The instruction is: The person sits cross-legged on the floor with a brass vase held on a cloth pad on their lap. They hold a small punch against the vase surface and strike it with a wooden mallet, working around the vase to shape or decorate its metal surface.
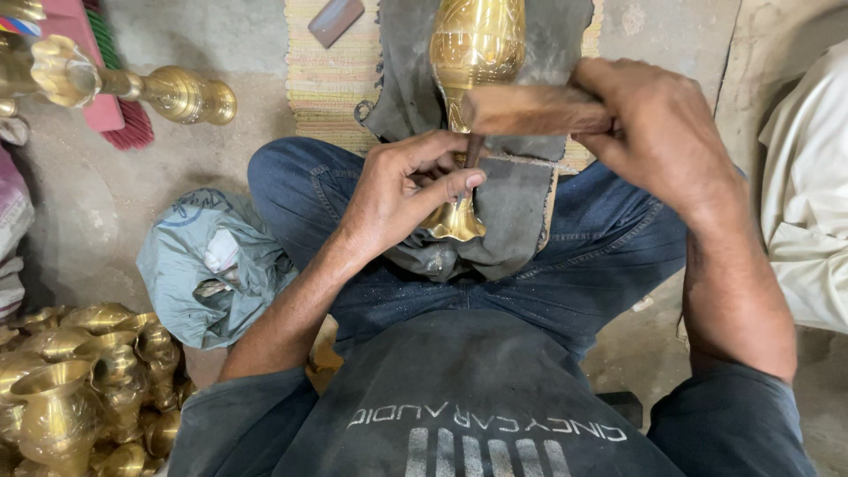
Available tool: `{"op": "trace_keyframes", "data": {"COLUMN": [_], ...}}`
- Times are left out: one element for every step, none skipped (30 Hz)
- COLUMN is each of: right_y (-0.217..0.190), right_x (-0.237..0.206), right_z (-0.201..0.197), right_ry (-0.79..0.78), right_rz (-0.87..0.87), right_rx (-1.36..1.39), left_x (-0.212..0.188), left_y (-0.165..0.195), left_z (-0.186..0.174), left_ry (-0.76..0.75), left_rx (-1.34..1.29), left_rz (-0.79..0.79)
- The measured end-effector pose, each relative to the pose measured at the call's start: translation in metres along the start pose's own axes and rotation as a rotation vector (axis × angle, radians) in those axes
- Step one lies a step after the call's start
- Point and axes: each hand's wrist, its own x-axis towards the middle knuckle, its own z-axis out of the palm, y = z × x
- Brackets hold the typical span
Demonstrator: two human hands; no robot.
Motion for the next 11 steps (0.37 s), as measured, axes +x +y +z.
{"op": "trace_keyframes", "data": {"right_y": [0.0, 0.0, 0.001, 0.003, 0.003, 0.003, 0.003, 0.005, 0.009, 0.011, 0.012], "right_x": [-0.001, 0.0, 0.003, 0.003, 0.002, 0.0, 0.0, 0.0, 0.003, 0.004, 0.004], "right_z": [0.0, 0.0, 0.001, 0.0, 0.001, 0.003, 0.005, 0.005, 0.005, 0.005, 0.005], "right_ry": [0.018, -0.015, -0.046, -0.075, -0.024, 0.024, 0.069, -0.013, -0.096, -0.18, -0.143], "right_rz": [-0.008, 0.018, 0.044, 0.073, 0.027, -0.023, -0.073, 0.04, 0.153, 0.266, 0.176], "right_rx": [0.033, 0.092, 0.151, 0.208, 0.077, -0.052, -0.179, -0.081, 0.016, 0.114, -0.003], "left_x": [-0.002, -0.003, -0.004, -0.004, -0.003, -0.002, -0.002, -0.001, -0.001, -0.002, -0.001], "left_y": [0.0, -0.001, -0.001, -0.001, -0.002, -0.002, -0.003, -0.004, -0.005, -0.006, -0.007], "left_z": [0.0, -0.001, -0.002, -0.001, 0.0, 0.0, -0.001, 0.0, 0.001, 0.001, 0.001], "left_ry": [-0.007, -0.012, -0.017, -0.016, -0.014, -0.01, -0.007, -0.005, -0.002, -0.001, -0.001], "left_rx": [-0.041, -0.081, -0.121, -0.101, -0.08, -0.059, -0.053, -0.048, -0.043, -0.068, -0.091], "left_rz": [0.021, 0.042, 0.066, 0.064, 0.064, 0.061, 0.019, -0.022, -0.063, -0.039, -0.011]}}
